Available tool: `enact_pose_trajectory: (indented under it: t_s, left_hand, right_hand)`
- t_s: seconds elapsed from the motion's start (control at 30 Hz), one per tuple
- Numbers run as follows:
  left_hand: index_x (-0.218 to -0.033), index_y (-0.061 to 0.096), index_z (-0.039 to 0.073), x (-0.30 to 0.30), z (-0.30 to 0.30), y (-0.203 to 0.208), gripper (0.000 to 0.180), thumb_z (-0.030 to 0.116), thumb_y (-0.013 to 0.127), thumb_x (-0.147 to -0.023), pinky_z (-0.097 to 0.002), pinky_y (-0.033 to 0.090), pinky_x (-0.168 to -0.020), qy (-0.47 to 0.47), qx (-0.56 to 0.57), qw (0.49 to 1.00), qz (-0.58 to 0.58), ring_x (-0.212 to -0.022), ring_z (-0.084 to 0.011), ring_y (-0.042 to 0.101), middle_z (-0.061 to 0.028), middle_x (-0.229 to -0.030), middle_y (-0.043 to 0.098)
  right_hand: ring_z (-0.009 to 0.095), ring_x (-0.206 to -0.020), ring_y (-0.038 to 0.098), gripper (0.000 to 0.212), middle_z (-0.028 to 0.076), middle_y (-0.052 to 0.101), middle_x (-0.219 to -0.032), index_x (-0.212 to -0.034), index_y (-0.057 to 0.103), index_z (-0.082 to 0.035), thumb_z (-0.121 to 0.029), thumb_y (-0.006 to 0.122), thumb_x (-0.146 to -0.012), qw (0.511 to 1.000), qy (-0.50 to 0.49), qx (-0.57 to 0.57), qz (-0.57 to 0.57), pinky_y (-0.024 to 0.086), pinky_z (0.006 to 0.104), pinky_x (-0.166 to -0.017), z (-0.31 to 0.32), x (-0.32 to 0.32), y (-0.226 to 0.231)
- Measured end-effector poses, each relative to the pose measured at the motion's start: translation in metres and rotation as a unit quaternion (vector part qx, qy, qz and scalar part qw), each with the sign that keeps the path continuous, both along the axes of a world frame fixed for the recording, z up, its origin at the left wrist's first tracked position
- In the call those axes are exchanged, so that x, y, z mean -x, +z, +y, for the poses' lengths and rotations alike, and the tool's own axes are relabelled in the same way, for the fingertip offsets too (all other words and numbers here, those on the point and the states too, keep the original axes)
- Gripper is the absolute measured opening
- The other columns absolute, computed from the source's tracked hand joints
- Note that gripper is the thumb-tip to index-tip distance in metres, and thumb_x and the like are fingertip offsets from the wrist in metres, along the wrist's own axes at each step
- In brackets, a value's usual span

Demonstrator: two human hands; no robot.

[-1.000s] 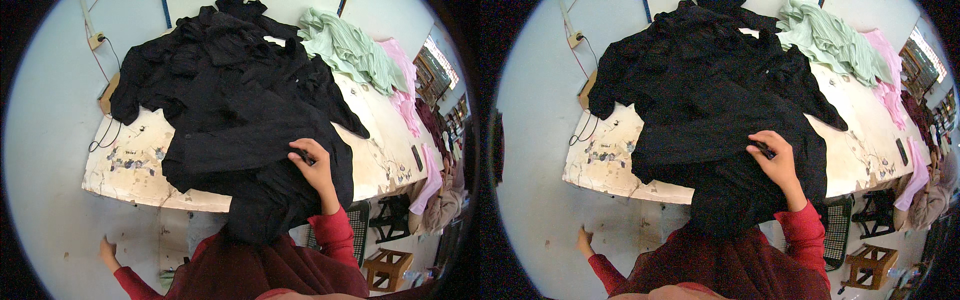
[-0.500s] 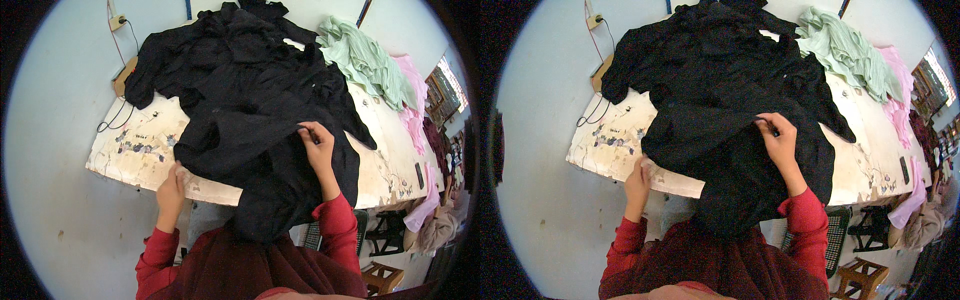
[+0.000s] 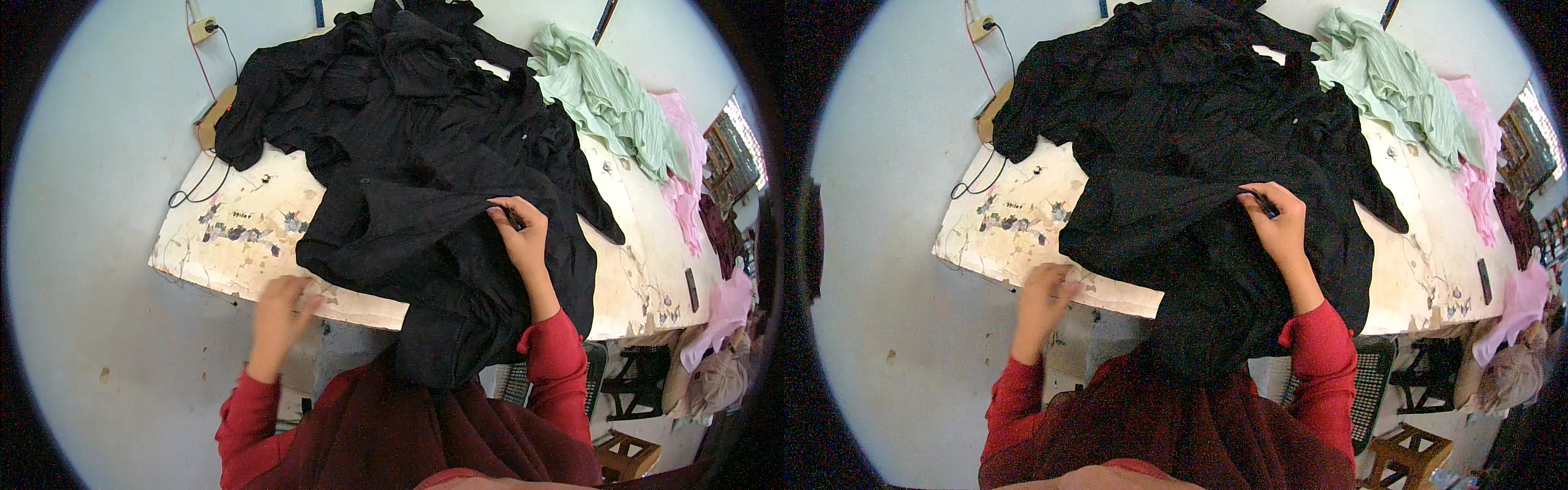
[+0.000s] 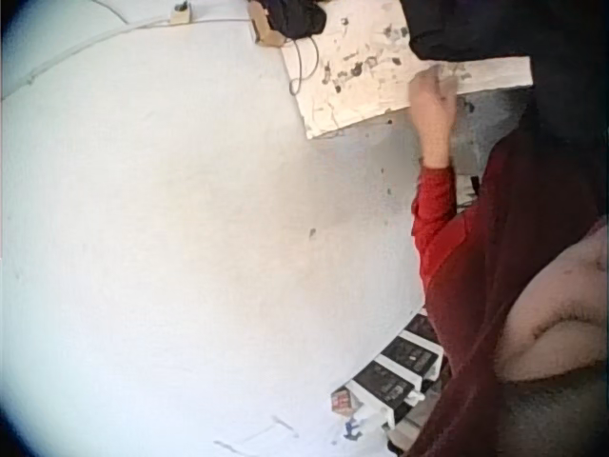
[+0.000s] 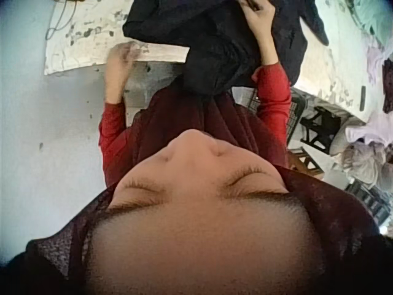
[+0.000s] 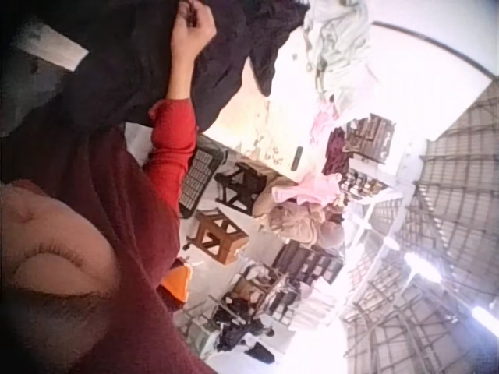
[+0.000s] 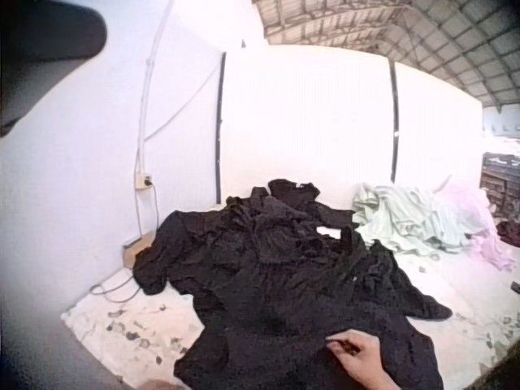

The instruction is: The person uses a small blade to cut tags and threads from black garments laid on a table. They repeatedly pick up garments, locate tags, cut them, and place the items back on the pile.

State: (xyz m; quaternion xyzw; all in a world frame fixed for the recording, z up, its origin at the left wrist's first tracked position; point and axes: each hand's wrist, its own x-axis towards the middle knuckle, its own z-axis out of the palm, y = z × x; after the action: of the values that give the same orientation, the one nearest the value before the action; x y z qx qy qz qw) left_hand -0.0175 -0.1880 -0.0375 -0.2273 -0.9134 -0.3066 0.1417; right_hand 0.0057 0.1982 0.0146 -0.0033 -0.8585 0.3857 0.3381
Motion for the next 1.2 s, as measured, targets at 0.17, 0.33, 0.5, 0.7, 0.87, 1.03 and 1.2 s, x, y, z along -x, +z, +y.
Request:
enact_pose_trajectory:
  t_s: [0.17,0.33,0.5,0.7,0.87,1.03,1.2]
  left_hand:
    - [-0.086,0.062,0.002,0.008,0.013,-0.029,0.011,0.011,0.06,-0.082,-0.0399,0.045,-0.075,-0.03,0.015,0.999,-0.009,-0.084,-0.0329,0.056,-0.0157,-0.086,0.058]
    - [-0.096,0.057,-0.001,0.066,-0.107,-0.038,0.014,0.006,0.048,-0.087,-0.0404,0.044,-0.075,0.157,0.054,0.982,0.093,-0.084,-0.0333,0.056,-0.0179,-0.088,0.058]
    - [-0.113,0.054,-0.003,0.081,-0.233,0.002,0.03,0.01,0.058,-0.086,-0.0381,0.043,-0.088,0.545,0.204,0.803,0.131,-0.1,-0.0313,0.056,-0.0156,-0.108,0.06]
    - [-0.11,0.062,0.003,0.035,-0.043,0.035,0.024,0.013,0.062,-0.087,-0.0323,0.043,-0.091,0.055,-0.145,0.987,0.045,-0.101,-0.0203,0.059,-0.0102,-0.106,0.065]
    - [-0.093,0.066,-0.002,0.01,0.084,0.049,0.023,0.017,0.071,-0.08,-0.027,0.047,-0.069,-0.066,-0.233,0.967,-0.079,-0.075,-0.0169,0.062,-0.0103,-0.086,0.068]
    - [-0.094,0.066,-0.004,0.026,0.063,0.035,0.021,0.014,0.056,-0.092,-0.0249,0.048,-0.072,-0.048,-0.437,0.877,-0.195,-0.075,-0.013,0.062,-0.0099,-0.084,0.068]
    - [-0.099,0.065,-0.004,0.029,0.035,0.038,0.028,0.018,0.048,-0.097,-0.0253,0.047,-0.078,0.068,-0.435,0.893,-0.092,-0.084,-0.0142,0.063,-0.0099,-0.089,0.068]
  right_hand:
    - [0.017,-0.07,0.061,0.012,0.009,0.065,-0.078,-0.089,0.068,-0.003,-0.005,0.068,-0.077,1.0,-0.005,0.007,-0.029,0.046,0.027,-0.066,0.004,0.001,-0.002]
    - [0.017,-0.07,0.061,0.013,0.009,0.065,-0.078,-0.09,0.068,-0.003,-0.004,0.068,-0.077,1.0,0.008,-0.019,-0.009,0.046,0.027,-0.066,0.006,-0.001,-0.003]
    - [0.018,-0.072,0.063,0.012,0.009,0.066,-0.079,-0.089,0.068,-0.003,-0.003,0.068,-0.076,0.999,0.033,-0.018,0.004,0.048,0.027,-0.067,0.004,-0.003,0.001]
    - [0.024,-0.073,0.064,0.015,0.011,0.065,-0.081,-0.089,0.068,-0.004,-0.001,0.068,-0.074,0.996,0.042,-0.074,0.032,0.05,0.0296,-0.066,-0.007,-0.018,0.0]
    - [0.025,-0.078,0.065,0.021,0.01,0.065,-0.084,-0.091,0.067,-0.006,0.001,0.068,-0.072,0.989,0.056,-0.123,0.057,0.052,0.0305,-0.068,-0.015,-0.038,-0.019]
    - [0.023,-0.075,0.066,0.028,0.006,0.065,-0.091,-0.09,0.067,-0.007,0.002,0.069,-0.063,0.987,0.067,-0.145,0.016,0.053,0.0297,-0.063,-0.019,-0.054,-0.039]
    - [0.023,-0.075,0.066,0.027,0.005,0.064,-0.091,-0.09,0.067,-0.007,0.001,0.068,-0.064,0.982,0.048,-0.18,-0.003,0.053,0.03,-0.063,-0.025,-0.068,-0.046]
